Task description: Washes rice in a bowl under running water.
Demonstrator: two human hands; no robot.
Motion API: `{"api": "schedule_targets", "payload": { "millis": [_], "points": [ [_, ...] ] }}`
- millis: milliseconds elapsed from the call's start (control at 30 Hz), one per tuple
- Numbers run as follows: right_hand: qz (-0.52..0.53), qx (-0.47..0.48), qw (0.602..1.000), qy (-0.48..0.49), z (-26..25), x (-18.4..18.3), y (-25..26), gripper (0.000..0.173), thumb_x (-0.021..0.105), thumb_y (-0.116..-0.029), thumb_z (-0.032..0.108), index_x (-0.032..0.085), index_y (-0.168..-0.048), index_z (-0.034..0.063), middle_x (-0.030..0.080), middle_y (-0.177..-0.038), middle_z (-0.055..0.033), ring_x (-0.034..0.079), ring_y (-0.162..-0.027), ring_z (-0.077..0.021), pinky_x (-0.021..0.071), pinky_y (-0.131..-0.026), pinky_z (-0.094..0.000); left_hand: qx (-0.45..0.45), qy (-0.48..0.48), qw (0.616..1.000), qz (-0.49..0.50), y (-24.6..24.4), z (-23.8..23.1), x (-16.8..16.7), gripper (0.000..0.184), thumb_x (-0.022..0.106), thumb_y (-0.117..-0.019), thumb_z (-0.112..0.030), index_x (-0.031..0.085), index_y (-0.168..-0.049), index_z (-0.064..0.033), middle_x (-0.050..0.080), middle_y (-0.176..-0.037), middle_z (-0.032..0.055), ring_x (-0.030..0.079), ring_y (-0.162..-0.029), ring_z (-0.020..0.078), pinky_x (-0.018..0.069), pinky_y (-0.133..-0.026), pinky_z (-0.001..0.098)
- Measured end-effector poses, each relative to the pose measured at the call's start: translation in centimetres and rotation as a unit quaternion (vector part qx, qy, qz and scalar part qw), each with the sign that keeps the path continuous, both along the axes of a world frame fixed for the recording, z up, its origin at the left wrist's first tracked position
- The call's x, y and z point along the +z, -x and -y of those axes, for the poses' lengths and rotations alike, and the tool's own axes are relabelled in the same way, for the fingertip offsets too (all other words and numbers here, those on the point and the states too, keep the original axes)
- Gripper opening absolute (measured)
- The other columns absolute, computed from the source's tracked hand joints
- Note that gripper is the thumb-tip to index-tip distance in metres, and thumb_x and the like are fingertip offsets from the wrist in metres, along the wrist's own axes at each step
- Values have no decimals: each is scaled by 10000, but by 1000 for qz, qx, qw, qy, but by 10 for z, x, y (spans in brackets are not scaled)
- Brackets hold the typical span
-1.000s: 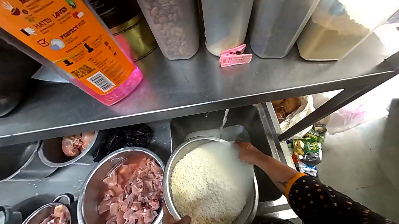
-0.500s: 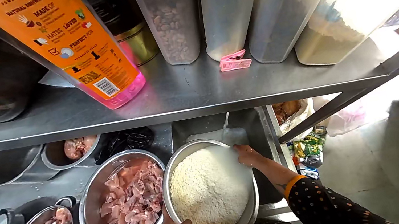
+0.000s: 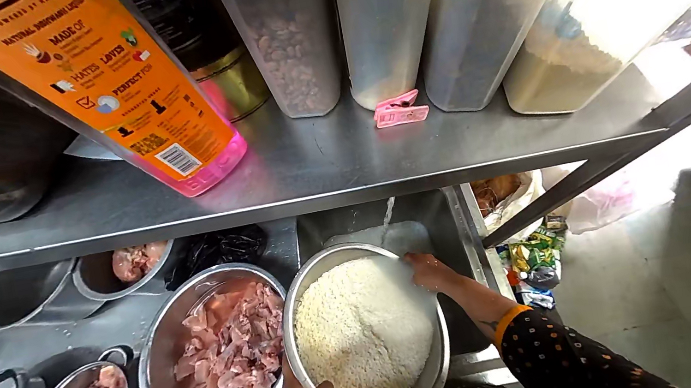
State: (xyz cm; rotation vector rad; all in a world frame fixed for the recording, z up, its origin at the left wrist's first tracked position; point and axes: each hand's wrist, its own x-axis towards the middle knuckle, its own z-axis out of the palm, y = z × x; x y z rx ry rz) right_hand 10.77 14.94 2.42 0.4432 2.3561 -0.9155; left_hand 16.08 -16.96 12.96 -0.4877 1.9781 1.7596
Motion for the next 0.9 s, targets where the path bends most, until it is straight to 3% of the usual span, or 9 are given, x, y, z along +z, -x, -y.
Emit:
{"api": "schedule_targets", "payload": {
  "millis": [433,600,767,900],
  "points": [
    [27,-2,1000,-10,-7,-1,1,497,666,-895,1,575,-1381,46,645,-1274,-256,642,-1155,-442,517,-941,-645,-4,0,1000,8,3,-8,2,1071,591,-685,137,128,-1621,-99,475,-1496,174,629,-1200,183,594,-880,330],
    [31,-13,999,-9,-11,-2,2,493,655,-891,-2,574,-1374,55,647,-1244,-259,669,-1076,-436,554,-860,-619,1,-1,1000,7,6,-9,-1,1073,585,-678,143,132,-1621,-99,468,-1498,181,624,-1200,189,592,-870,336],
    [0,-31,999,-25,-35,12,11,474,739,-843,26,644,-1307,61,660,-1236,-242,648,-1124,-433,528,-922,-641,25,-46,998,26,17,-9,-36,1040,587,-703,160,161,-1612,-110,512,-1449,190,653,-1143,225,607,-832,376],
    [-39,-43,996,-64,-61,60,24,399,750,-867,26,674,-1259,22,659,-1233,-280,627,-1155,-474,499,-936,-678,20,-119,992,29,37,-36,-77,1004,602,-731,164,172,-1601,-94,539,-1417,203,658,-1142,261,609,-860,428]
  ]
}}
